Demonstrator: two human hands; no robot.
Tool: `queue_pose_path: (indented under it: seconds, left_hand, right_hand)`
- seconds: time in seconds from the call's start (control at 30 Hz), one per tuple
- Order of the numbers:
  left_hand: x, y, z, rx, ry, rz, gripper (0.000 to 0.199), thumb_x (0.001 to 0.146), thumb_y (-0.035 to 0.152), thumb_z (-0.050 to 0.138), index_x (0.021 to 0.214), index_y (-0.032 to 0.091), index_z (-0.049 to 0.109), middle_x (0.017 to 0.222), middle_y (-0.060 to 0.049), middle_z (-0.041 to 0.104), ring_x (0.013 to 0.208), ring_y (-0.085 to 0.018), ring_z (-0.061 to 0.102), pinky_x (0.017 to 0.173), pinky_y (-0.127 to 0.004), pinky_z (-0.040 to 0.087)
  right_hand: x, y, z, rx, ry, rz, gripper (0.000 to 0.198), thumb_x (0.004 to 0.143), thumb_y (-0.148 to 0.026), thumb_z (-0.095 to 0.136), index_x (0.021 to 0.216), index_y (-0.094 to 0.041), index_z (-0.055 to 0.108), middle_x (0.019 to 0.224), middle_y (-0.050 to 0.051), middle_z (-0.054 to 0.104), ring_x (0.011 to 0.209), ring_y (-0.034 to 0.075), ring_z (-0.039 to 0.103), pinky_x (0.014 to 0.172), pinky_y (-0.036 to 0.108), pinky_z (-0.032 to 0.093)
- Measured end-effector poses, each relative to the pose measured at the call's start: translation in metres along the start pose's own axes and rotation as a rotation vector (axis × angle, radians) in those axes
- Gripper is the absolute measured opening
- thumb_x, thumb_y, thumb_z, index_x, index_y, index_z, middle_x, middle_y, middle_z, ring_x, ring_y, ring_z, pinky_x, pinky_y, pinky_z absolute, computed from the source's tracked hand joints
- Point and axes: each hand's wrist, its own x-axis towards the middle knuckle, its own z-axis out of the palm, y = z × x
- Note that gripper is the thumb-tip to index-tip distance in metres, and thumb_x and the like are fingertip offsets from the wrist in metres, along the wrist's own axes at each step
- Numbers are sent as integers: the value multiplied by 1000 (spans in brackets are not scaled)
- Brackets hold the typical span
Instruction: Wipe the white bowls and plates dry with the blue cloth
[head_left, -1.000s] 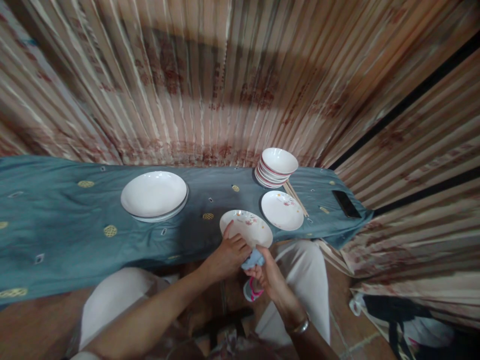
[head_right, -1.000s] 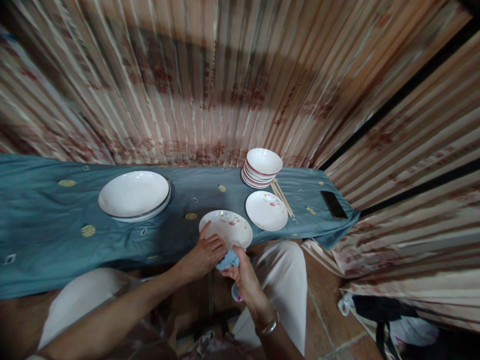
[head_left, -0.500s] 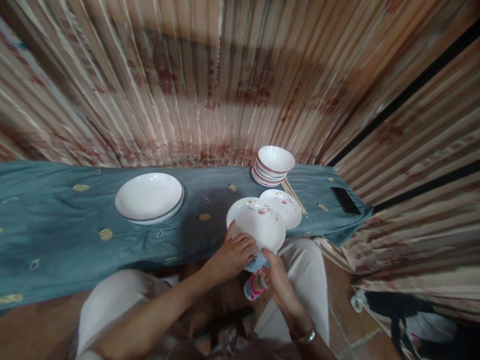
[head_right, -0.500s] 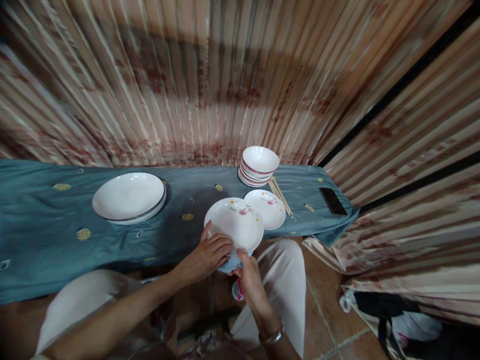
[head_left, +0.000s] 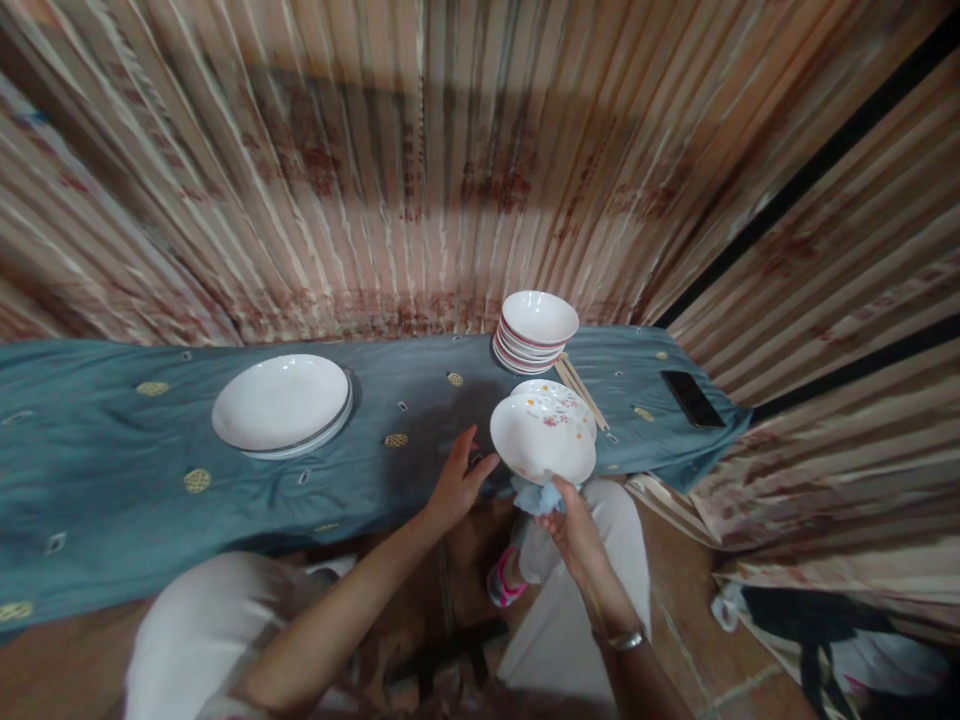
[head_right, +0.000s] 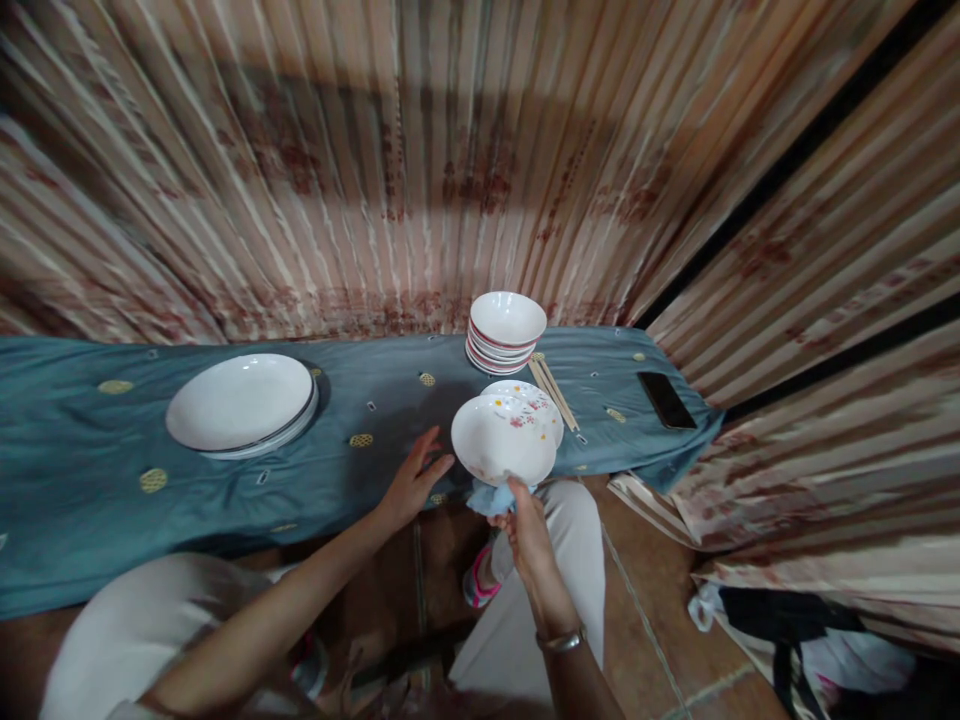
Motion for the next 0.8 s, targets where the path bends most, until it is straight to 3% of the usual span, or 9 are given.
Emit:
queue_pose_path:
  seconds: [0.13,0.27,0.4,0.67,0.8]
  left_hand:
    - [16,-1,30,-198,11,-72,54,82,38,69,132,22,56,117,-9,66,96,-21,66,93,-39,52]
    - [28,2,48,-296,59,-93,51,78,34,73,126,20,60,120,-10,65,85,-17,66,86,-36,54]
    - [37,2,56,-338,75,-125,51,76,35,77,123,20,62,120,-11,66,84,-18,67,83,-36,56]
    - [51,3,61,-320,137,-126,47,74,24,75,118,17,61,120,-11,63,77,-15,66,81,-37,56]
    - [54,4,59,-217,170,-85,35,71,13,72,106,16,65,110,-9,65,95,-19,66,88,-36,54]
  right_hand:
    - [12,-5,-1,30,5,4,33,60,-48,79,67,-20,62,50,-3,61,39,11,49,42,24,43]
    - [21,-10,-4,42,16,28,37,59,-50,82,65,-19,61,48,-4,58,37,9,46,41,24,42]
    - [31,-13,-8,27,-3,35,45,57,-57,84,64,-18,61,48,-3,59,37,9,46,40,24,41]
    - [40,-9,-9,72,-29,-25,57,51,-63,87,78,-18,66,65,0,70,52,14,60,44,24,44]
    - [37,-3,-13,78,-64,11,55,53,-62,87,81,-20,65,66,-1,69,56,15,62,45,25,45]
